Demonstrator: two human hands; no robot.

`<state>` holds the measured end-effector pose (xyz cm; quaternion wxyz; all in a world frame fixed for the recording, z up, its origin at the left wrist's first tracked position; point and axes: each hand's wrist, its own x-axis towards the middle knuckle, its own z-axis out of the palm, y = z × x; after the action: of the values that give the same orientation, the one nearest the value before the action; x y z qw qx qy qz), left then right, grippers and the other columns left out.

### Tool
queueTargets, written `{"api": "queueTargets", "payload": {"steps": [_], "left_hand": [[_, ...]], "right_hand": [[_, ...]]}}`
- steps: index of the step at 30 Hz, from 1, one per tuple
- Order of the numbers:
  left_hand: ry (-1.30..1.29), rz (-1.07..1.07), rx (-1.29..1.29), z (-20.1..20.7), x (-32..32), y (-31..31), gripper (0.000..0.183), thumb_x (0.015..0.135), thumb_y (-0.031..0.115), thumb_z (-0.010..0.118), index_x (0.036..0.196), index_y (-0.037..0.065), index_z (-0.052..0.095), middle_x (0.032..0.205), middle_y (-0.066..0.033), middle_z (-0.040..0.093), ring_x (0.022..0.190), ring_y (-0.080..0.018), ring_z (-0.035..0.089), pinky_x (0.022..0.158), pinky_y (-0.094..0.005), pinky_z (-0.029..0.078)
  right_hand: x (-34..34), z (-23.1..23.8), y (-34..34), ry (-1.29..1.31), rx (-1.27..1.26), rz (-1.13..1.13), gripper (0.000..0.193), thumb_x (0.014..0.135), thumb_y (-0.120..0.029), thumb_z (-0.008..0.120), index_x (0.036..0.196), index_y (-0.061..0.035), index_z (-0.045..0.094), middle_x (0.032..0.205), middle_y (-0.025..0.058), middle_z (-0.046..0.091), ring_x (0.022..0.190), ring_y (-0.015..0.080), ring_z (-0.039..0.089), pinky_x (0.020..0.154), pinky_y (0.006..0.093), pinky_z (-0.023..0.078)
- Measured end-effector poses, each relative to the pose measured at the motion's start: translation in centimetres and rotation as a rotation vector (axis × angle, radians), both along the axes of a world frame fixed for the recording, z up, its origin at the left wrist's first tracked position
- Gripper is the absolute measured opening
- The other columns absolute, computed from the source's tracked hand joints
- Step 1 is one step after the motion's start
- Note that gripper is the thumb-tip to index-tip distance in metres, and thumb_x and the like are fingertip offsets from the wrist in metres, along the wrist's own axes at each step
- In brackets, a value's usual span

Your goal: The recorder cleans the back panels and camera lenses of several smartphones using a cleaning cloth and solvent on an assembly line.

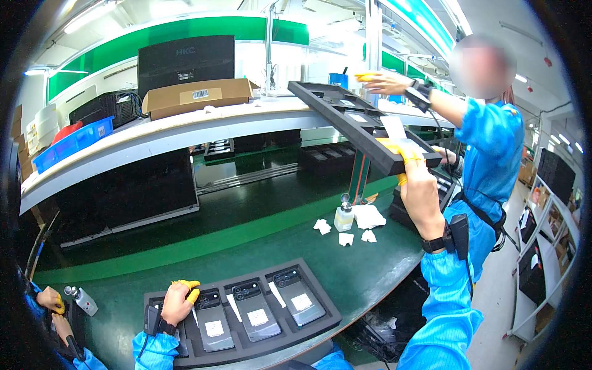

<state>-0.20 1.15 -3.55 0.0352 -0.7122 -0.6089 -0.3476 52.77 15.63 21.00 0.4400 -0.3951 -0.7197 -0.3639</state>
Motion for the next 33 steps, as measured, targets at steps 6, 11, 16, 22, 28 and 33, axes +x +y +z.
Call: {"api": "queueTargets", "payload": {"steps": [6,11,16,22,28,33], "left_hand": [[-0.056,0.022,-0.020,0.2,0.3,0.0,0.022,0.088,0.022,0.068,0.102,0.005,0.074,0.094,-0.0142,0.070,0.093,-0.0337,0.064,0.086,-0.0444,0.047],[-0.069,0.038,-0.014,0.2,0.4,-0.1,0.022,0.088,0.021,0.069,0.102,0.005,0.074,0.094,-0.0145,0.070,0.092,-0.0339,0.064,0.085,-0.0444,0.047],[-0.051,0.027,-0.040,0.4,0.5,0.1,0.023,0.087,0.021,0.069,0.102,0.005,0.074,0.093,-0.0147,0.070,0.091,-0.0341,0.065,0.084,-0.0442,0.047],[-0.051,0.026,-0.048,1.3,0.9,-0.4,0.022,0.087,0.021,0.069,0.101,0.005,0.074,0.093,-0.0141,0.070,0.091,-0.0338,0.065,0.084,-0.0443,0.047],[-0.063,0.037,-0.083,1.3,0.7,-0.5,0.021,0.087,0.020,0.069,0.102,0.005,0.074,0.093,-0.0133,0.070,0.092,-0.0332,0.064,0.084,-0.0446,0.047],[-0.074,0.018,-0.063,1.6,1.0,-0.4,0.022,0.086,0.018,0.069,0.103,0.005,0.074,0.094,-0.0132,0.070,0.092,-0.0333,0.063,0.085,-0.0448,0.047]], "right_hand": [[-1.1,0.0,-0.1,0.042,-0.028,-0.056,0.059,0.079,0.012,0.053,0.137,0.0021,0.048,0.131,0.0310,0.055,0.105,0.0476,0.063,0.090,0.0468,0.054],[-4.2,1.0,-0.2,0.023,0.013,-0.128,0.061,0.076,0.013,0.053,0.137,0.0046,0.048,0.123,0.0326,0.058,0.097,0.0469,0.065,0.083,0.0482,0.055],[-5.0,3.8,0.6,-0.016,0.058,-0.164,0.050,0.077,0.011,0.055,0.127,0.0046,0.054,0.115,0.0288,0.061,0.091,0.0432,0.067,0.077,0.0480,0.055],[-5.6,7.0,2.4,-0.019,0.063,-0.078,0.051,0.078,0.013,0.054,0.128,0.0006,0.054,0.119,0.0256,0.061,0.097,0.0444,0.065,0.083,0.0475,0.055],[-7.9,8.6,7.6,-0.077,0.061,0.038,0.049,0.077,0.013,0.053,0.125,0.0004,0.055,0.114,0.0257,0.063,0.105,0.0431,0.062,0.090,0.0478,0.052],[-10.7,9.8,15.5,-0.111,0.048,0.082,0.046,0.078,0.009,0.057,0.123,-0.0012,0.056,0.107,0.0247,0.063,0.103,0.0430,0.061,0.088,0.0481,0.051]]}}
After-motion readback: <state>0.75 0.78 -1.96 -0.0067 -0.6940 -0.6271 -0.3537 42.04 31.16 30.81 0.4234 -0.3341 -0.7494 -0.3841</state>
